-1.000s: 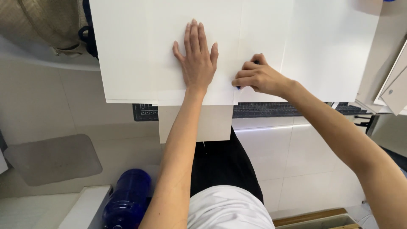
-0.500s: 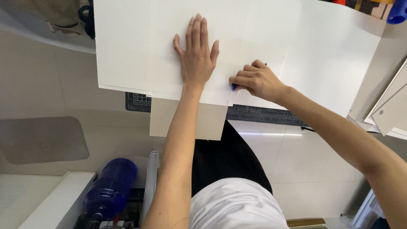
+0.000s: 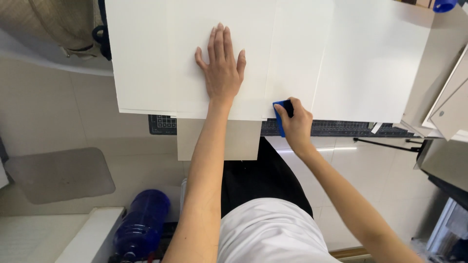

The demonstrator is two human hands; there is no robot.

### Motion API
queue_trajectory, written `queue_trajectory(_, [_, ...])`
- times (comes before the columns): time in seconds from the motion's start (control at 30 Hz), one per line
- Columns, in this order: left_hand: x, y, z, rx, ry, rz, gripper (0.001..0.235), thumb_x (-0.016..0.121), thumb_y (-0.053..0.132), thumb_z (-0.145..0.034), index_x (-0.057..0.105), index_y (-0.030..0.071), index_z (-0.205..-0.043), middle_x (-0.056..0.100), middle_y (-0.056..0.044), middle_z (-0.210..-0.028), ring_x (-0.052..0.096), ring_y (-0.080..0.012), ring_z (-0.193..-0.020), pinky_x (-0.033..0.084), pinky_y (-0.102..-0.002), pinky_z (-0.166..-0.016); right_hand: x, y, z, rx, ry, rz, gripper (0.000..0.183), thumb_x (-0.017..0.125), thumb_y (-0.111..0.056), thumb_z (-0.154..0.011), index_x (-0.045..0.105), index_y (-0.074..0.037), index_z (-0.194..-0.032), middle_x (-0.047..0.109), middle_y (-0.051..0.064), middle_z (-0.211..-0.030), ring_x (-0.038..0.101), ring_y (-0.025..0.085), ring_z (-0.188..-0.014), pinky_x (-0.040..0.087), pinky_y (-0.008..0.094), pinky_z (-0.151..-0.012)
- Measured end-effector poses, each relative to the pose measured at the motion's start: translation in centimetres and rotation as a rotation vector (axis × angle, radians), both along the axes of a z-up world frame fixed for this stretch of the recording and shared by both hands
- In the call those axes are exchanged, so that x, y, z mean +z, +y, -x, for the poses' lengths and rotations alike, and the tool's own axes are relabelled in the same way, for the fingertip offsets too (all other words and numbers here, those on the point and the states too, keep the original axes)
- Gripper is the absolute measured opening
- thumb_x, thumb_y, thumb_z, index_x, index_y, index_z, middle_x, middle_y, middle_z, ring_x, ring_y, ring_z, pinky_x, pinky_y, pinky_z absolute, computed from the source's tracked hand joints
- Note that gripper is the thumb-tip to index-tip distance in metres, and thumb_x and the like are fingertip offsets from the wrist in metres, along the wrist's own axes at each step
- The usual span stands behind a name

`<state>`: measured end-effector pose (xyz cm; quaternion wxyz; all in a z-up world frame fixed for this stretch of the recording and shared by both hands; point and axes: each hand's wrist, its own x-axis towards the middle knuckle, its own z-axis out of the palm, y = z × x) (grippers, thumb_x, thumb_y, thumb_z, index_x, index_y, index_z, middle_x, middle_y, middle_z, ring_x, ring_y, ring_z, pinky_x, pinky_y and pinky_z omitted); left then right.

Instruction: The person applies adhesive to a flat cardboard piece using a roller, then places a white paper sheet on top and smooths it with a blue squeegee. They fold the cardboard flaps and press the edges to secure the paper, then use a red utility knife to trim excess paper along the edges.

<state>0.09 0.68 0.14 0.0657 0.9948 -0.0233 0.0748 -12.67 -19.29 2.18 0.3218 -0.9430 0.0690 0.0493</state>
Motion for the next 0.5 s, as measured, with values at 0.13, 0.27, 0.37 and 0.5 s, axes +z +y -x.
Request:
queue_trajectory(0.13, [0.4,0.1,-0.2,-0.008,-0.016,-0.035,0.057,0.036,0.049,-0.109,0.039,0.011,-0.151,0.038,-0.004,-0.157,0.038,-0.0169,-0.146,0.038,-0.053,-0.109,0.5,2.9,1.3,-0.299,0.047,-0.048,0.032,0.069,-0.032,-0.099,0.059,-0.002,-0.099,0.049,-0.002,-0.06,0.041,0.011,-0.052,0.038,0.028,-0.048])
queue_trajectory(0.27, [0.9,0.1,-0.1,-0.013,-0.014,-0.063,0.057,0.037,0.049,-0.109,0.04,0.009,-0.15,0.038,-0.005,-0.156,0.038,-0.0185,-0.145,0.039,-0.053,-0.107,1.4,5.3,1.5,-0.564,0.093,-0.137,0.032,0.07,-0.033,-0.097,0.06,-0.003,-0.091,0.046,-0.005,-0.06,0.037,0.008,-0.053,0.036,0.027,-0.049])
queue_trajectory(0.37, [1.2,0.1,-0.2,-0.016,-0.012,-0.076,0.057,0.039,0.049,-0.109,0.041,0.01,-0.15,0.038,-0.005,-0.157,0.038,-0.0189,-0.145,0.039,-0.053,-0.107,1.8,6.4,1.5,-0.646,0.101,-0.177,0.03,0.07,-0.033,-0.097,0.06,-0.004,-0.094,0.048,-0.005,-0.063,0.038,0.007,-0.054,0.038,0.026,-0.052])
queue_trajectory(0.5, [0.9,0.1,-0.1,-0.03,-0.019,-0.07,0.057,0.037,0.05,-0.11,0.04,0.01,-0.151,0.036,-0.006,-0.157,0.038,-0.0196,-0.146,0.04,-0.054,-0.108,3.8,5.1,1.2,-0.689,0.235,-0.233,0.031,0.067,-0.034,-0.092,0.063,-0.009,-0.11,0.067,0.004,-0.097,0.061,0.016,-0.09,0.048,0.031,-0.082])
